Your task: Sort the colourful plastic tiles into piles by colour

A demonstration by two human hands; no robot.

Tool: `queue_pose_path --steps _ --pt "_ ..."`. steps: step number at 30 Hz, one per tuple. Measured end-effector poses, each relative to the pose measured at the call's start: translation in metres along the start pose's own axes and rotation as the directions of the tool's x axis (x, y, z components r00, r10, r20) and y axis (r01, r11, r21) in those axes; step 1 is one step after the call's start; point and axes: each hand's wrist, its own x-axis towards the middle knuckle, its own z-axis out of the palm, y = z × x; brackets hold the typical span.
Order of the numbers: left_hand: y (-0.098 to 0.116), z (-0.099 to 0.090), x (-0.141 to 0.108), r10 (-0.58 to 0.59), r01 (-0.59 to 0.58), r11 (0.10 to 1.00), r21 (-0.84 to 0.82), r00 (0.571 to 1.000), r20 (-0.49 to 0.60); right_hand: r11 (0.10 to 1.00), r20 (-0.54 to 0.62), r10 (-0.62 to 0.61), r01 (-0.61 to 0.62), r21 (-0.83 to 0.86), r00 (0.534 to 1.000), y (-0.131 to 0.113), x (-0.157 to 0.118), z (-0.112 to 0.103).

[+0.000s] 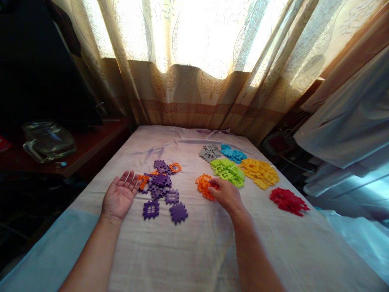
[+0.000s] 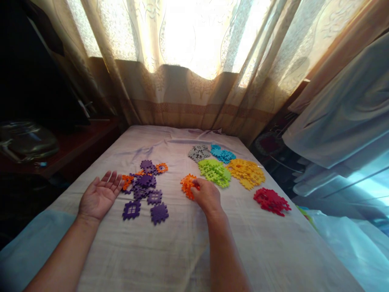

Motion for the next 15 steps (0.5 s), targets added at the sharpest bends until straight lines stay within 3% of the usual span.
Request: queue_pose_path --steps 5,9,11,13,15 --pt "-0.001 -0.002 0.003 0.055 -0.055 0.997 0.055 0.998 -0.001 0.999 -0.164 -0.039 0.035 -0.026 0.986 0.002 0.002 -0.003" --pt "-0.011 -0.003 0.008 0.314 -0.296 0.892 0.342 0.949 0.005 0.996 -0.164 -0.091 0.093 0.005 0.982 -0.006 0.001 0.001" --pt "-0.018 -0.003 0.01 0.393 -0.362 0.832 0.42 0.919 0.014 0.99 -0.13 -0.139 0.142 0.017 0.982 -0.01 0.0 0.006" --pt "-0.025 -0.003 0.01 0.449 -0.406 0.718 0.566 0.891 0.07 0.982 -0.101 -0.182 0.185 0.024 0.978 -0.014 -0.001 0.01" --pt "-0.031 -0.004 0.009 0.498 -0.435 0.48 0.762 0.85 0.172 0.978 -0.084 -0.204 0.207 0.027 0.975 -0.016 -0.001 0.014"
